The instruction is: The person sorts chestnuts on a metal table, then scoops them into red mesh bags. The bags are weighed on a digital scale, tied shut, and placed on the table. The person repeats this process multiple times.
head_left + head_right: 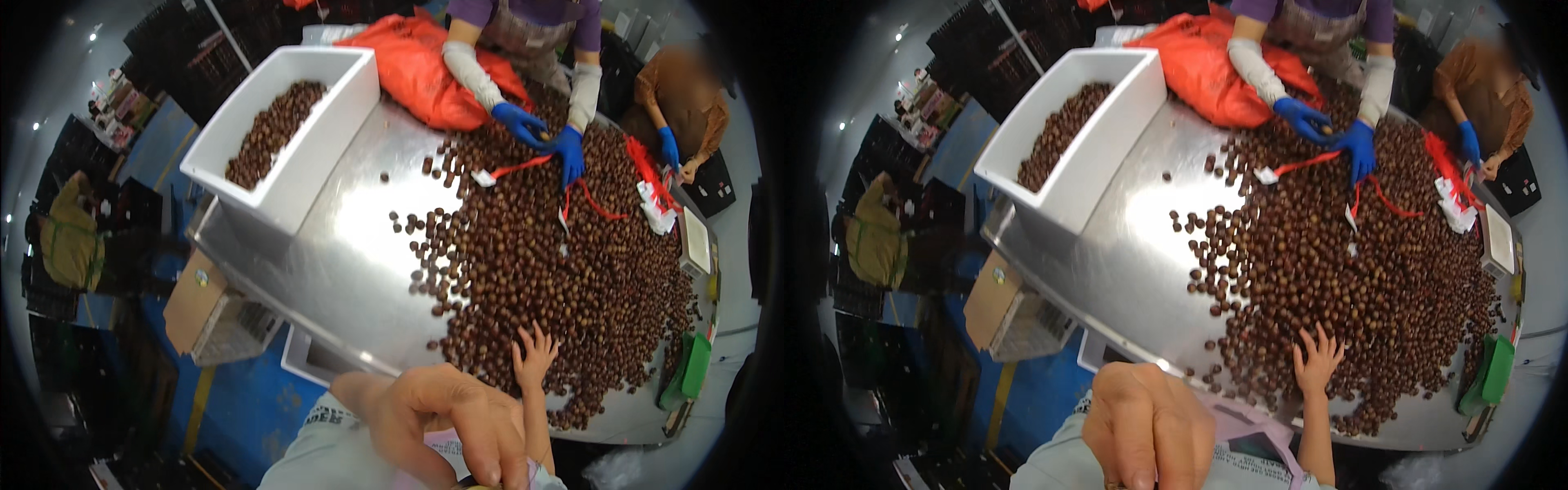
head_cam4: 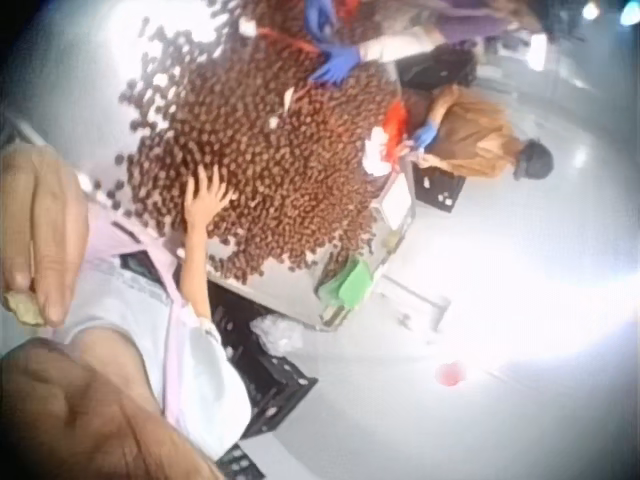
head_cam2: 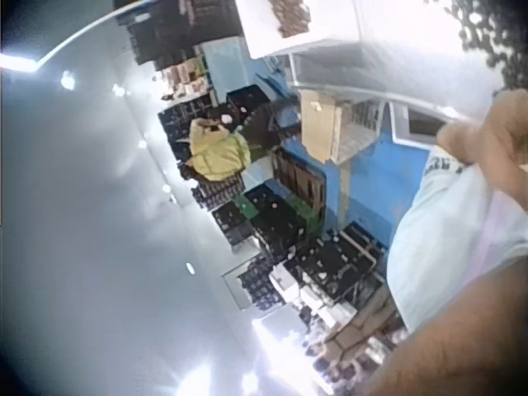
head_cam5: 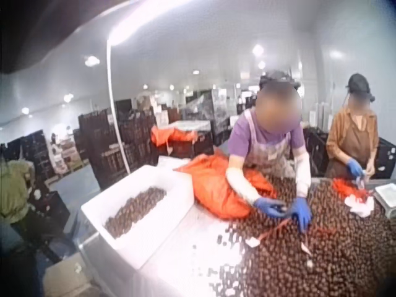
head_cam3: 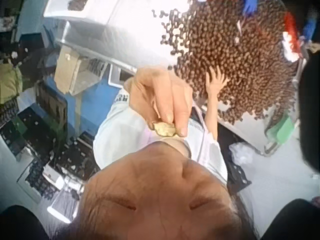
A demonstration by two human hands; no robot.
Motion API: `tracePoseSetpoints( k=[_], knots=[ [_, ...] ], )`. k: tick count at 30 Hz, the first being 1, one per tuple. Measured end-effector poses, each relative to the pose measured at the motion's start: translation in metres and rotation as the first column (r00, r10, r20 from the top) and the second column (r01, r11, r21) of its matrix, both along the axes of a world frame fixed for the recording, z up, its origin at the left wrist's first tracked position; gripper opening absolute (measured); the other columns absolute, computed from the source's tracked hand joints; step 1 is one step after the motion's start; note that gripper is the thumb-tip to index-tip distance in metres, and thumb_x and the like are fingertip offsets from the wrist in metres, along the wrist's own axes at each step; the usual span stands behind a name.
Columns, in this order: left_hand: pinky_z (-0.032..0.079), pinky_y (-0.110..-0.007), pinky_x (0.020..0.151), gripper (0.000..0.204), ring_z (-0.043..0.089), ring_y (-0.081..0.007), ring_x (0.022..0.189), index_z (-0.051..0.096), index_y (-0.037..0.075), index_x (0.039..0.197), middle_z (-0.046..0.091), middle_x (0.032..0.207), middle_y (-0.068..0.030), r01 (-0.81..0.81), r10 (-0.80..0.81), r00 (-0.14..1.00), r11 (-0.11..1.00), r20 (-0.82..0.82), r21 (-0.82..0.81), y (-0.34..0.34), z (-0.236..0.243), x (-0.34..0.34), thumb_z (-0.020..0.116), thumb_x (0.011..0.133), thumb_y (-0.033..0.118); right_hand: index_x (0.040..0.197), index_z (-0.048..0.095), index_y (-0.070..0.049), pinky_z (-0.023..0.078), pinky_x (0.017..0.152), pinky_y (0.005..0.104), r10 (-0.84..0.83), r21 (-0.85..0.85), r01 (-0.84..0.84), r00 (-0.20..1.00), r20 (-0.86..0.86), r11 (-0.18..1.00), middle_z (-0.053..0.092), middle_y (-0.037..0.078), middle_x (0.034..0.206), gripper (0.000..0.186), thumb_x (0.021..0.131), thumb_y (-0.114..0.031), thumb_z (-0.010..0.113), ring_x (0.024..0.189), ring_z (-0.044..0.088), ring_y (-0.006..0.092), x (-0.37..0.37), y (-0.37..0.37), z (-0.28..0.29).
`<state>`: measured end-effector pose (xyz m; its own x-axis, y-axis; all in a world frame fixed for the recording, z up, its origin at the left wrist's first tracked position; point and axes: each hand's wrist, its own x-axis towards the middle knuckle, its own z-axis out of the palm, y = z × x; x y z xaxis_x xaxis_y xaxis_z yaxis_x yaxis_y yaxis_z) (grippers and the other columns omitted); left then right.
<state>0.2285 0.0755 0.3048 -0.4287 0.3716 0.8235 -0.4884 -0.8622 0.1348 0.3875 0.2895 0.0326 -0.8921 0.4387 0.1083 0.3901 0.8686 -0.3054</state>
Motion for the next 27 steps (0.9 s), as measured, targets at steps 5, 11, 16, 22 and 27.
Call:
tracePoseSetpoints(
  k=[5,11,16,22,27],
  knots=[
    [0.052,-0.035,0.053,0.027,0.064,-0.0333,0.066,0.057,-0.011,0.101,0.06,0.096,-0.0304,-0.251,0.256,0.961,0.966,-0.107,0.055,0.007,-0.012,0.01,0.065,0.077,-0.003,0.119,0.059,-0.024,0.015,0.105,0.0598,-0.024,-0.015,0.025,0.999,0.03,1.0,0.042,0.005,0.139,0.032,0.09,-0.036,0.054,0.124,0.037,0.0416,0.002,0.0,0.0],
    [0.05,-0.033,0.059,0.023,0.062,-0.0292,0.071,0.057,-0.007,0.099,0.06,0.094,-0.0231,-0.433,0.414,0.901,0.882,-0.13,-0.185,0.002,0.0,0.02,0.065,0.08,0.002,0.121,0.057,-0.026,0.016,0.105,0.06,-0.004,0.03,0.003,0.999,0.054,1.0,0.041,0.004,0.139,0.034,0.089,-0.037,0.055,0.125,0.036,0.0413,0.003,0.005,-0.006],
    [0.049,-0.032,0.066,0.022,0.06,-0.0254,0.077,0.057,-0.003,0.098,0.06,0.093,-0.0163,-0.58,0.541,0.812,0.699,-0.221,-0.419,0.007,0.018,0.025,0.067,0.081,0.008,0.121,0.057,-0.025,0.017,0.105,0.0593,-0.006,0.077,0.003,0.999,0.032,0.997,0.042,0.004,0.138,0.034,0.089,-0.037,0.056,0.124,0.037,0.0399,0.002,0.005,-0.006],
    [0.048,-0.027,0.079,0.023,0.057,-0.0153,0.092,0.054,0.0,0.111,0.056,0.102,-0.0096,-0.277,0.303,0.946,0.568,-0.116,-0.775,0.022,-0.016,-0.026,0.056,0.088,0.004,0.12,0.058,-0.023,0.017,0.105,0.0592,-0.026,0.02,0.024,0.997,0.068,1.0,0.043,0.005,0.137,0.034,0.088,-0.035,0.056,0.124,0.037,0.0388,0.009,0.003,0.0],
    [0.047,-0.024,0.072,0.015,0.057,-0.0099,0.081,0.061,0.006,0.102,0.064,0.091,-0.0019,-0.51,0.751,0.374,-0.324,-0.544,-0.797,-0.049,-0.193,-0.124,0.059,0.087,0.004,0.118,0.059,-0.023,0.016,0.106,0.0588,0.004,0.033,-0.005,0.999,0.046,0.999,0.045,0.004,0.135,0.033,0.086,-0.031,0.059,0.123,0.038,0.0369,-0.002,-0.001,0.0]
  ],
)
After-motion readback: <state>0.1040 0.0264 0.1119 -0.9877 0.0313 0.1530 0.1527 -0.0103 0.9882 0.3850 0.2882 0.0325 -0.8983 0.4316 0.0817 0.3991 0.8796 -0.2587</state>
